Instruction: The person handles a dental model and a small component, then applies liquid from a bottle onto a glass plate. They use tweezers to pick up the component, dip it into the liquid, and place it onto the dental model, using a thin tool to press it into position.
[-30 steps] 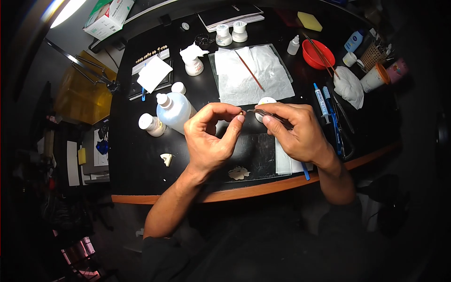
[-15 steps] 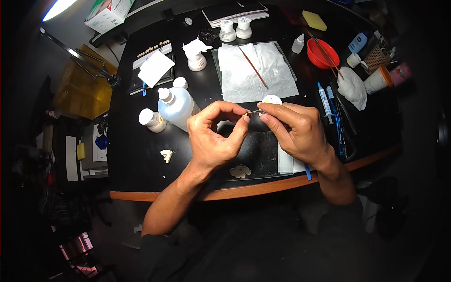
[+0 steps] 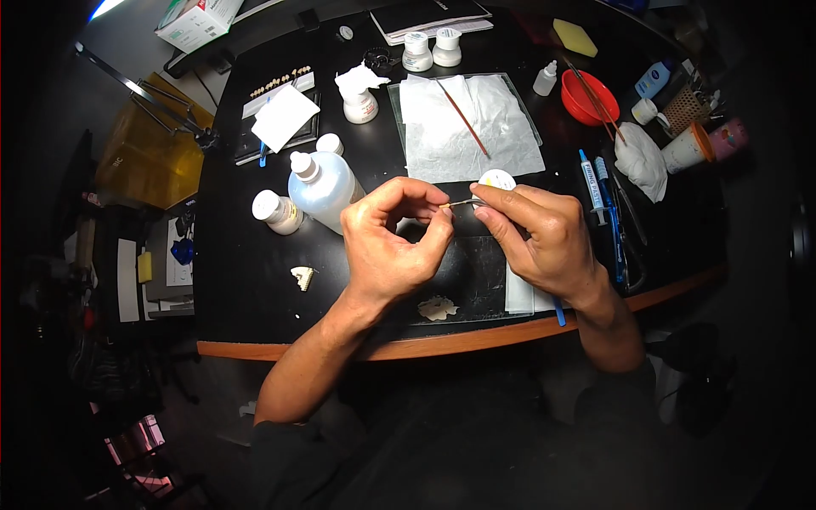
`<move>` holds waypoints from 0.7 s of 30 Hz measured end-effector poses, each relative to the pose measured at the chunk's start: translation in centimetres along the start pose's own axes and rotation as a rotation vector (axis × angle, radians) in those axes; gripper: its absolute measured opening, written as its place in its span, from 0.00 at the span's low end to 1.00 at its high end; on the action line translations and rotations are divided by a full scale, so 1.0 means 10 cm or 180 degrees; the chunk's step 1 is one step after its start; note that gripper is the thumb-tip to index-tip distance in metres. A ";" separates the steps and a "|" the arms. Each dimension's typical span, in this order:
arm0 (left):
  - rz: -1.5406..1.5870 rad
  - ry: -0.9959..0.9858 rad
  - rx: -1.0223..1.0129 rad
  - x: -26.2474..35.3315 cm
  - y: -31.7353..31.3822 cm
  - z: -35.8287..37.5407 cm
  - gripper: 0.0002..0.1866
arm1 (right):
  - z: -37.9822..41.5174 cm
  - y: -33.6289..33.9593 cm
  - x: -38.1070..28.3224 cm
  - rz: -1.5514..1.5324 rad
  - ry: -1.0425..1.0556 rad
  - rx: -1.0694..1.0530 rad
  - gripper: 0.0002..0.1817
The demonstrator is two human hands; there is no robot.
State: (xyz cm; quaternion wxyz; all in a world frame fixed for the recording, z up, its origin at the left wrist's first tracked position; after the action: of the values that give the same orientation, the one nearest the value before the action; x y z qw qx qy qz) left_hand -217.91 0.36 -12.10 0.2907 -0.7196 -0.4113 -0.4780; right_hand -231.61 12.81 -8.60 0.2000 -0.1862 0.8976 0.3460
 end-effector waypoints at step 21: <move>-0.0676 -0.0389 -0.0136 0.08 -0.01 0.00 0.05 | 0.04 -0.03 -0.03 0.0135 0.0042 -0.0213 0.18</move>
State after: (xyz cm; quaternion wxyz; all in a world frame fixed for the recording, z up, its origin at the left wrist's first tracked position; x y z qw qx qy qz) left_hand -217.83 0.68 -11.34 0.1973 -0.7058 -0.4920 -0.4699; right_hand -231.18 12.92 -8.87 0.1804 -0.1760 0.8905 0.3788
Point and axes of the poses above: each hand's wrist, its own z-axis away from the middle knuckle, its own y-axis out of the back of the hand, x = y × z, the point moved 5 cm from there along -z, towards the middle knuckle, and after that the axes turned 10 degrees about x, right-handed, at the moved point
